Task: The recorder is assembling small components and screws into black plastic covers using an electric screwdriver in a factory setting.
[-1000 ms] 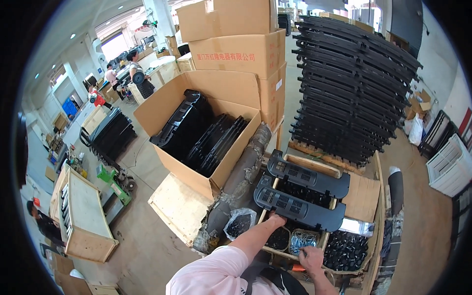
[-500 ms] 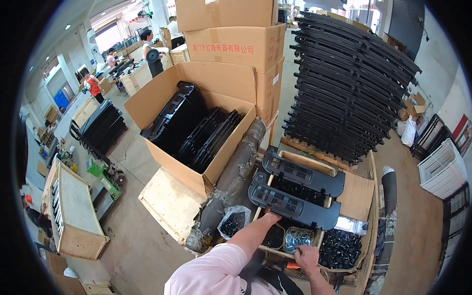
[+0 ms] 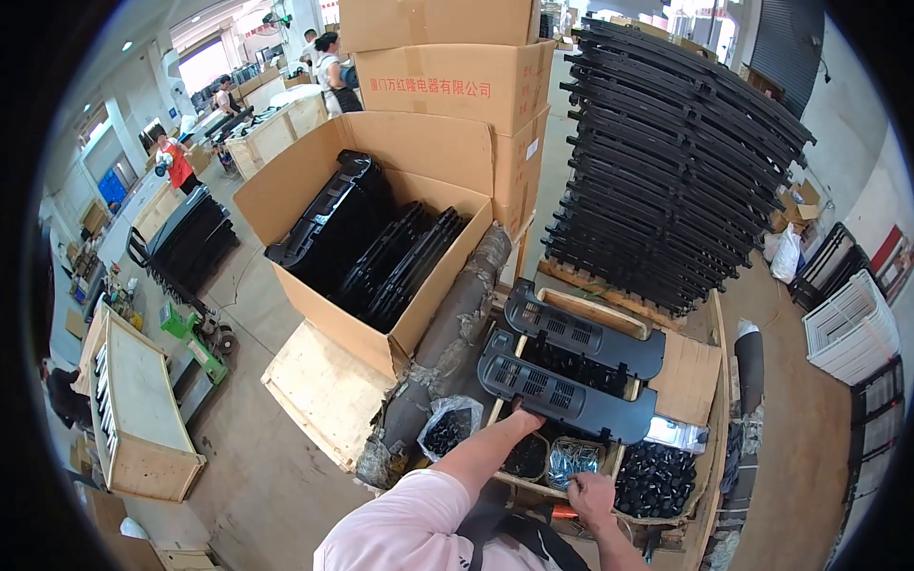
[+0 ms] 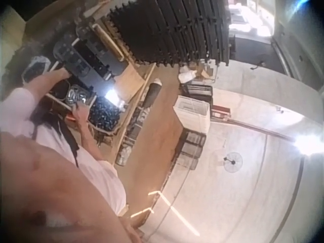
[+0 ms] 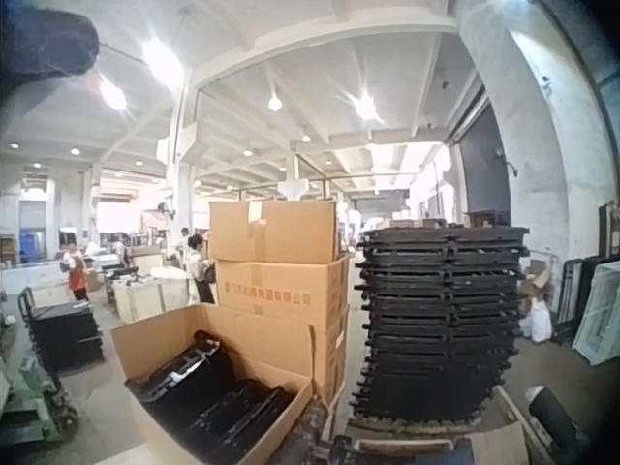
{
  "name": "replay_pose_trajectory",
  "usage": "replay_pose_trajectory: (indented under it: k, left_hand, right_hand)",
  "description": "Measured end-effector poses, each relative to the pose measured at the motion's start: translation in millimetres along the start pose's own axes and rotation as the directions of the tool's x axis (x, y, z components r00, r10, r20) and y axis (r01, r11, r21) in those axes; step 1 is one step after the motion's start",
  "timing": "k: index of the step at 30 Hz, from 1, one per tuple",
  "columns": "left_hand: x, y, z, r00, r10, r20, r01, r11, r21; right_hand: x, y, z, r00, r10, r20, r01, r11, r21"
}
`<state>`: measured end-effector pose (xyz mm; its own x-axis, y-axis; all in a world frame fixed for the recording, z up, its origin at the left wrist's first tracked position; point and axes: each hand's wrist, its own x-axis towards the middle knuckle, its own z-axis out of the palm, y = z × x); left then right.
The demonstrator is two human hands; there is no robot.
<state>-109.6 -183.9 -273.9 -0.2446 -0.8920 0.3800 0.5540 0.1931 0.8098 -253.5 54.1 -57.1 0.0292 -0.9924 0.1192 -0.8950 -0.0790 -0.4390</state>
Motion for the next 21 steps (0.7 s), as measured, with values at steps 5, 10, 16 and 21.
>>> replay_pose_trajectory:
  k: [5, 10, 16, 21]
  left_hand:
    - [-6.7, -53.7, -18.7, 0.999, -0.037, 0.032, 0.03, 0.977, 0.211]
    - [3.3, 49.4, 10.9, 0.73, -0.68, -0.075, -0.101, -0.215, 0.971]
    - [-22.9, 110.1, 33.1, 0.922, -0.334, -0.198, 0.255, 0.138, 0.957]
    - [-42.9, 140.9, 30.0, 0.526, -0.786, -0.326, 0.836, 0.548, 0.029]
  right_hand:
    - [0.8, -3.9, -5.5, 1.0, -0.028, 0.011, 0.028, 1.0, -0.008]
    - [-12.2, 0.0, 1.4, 1.0, 0.006, -0.021, -0.006, 1.0, 0.009]
    - [-4.6, -2.3, -2.8, 1.0, -0.008, -0.029, 0.009, 0.999, 0.04]
    - [15.8, -5.7, -9.1, 0.999, -0.026, -0.031, 0.028, 0.996, 0.079]
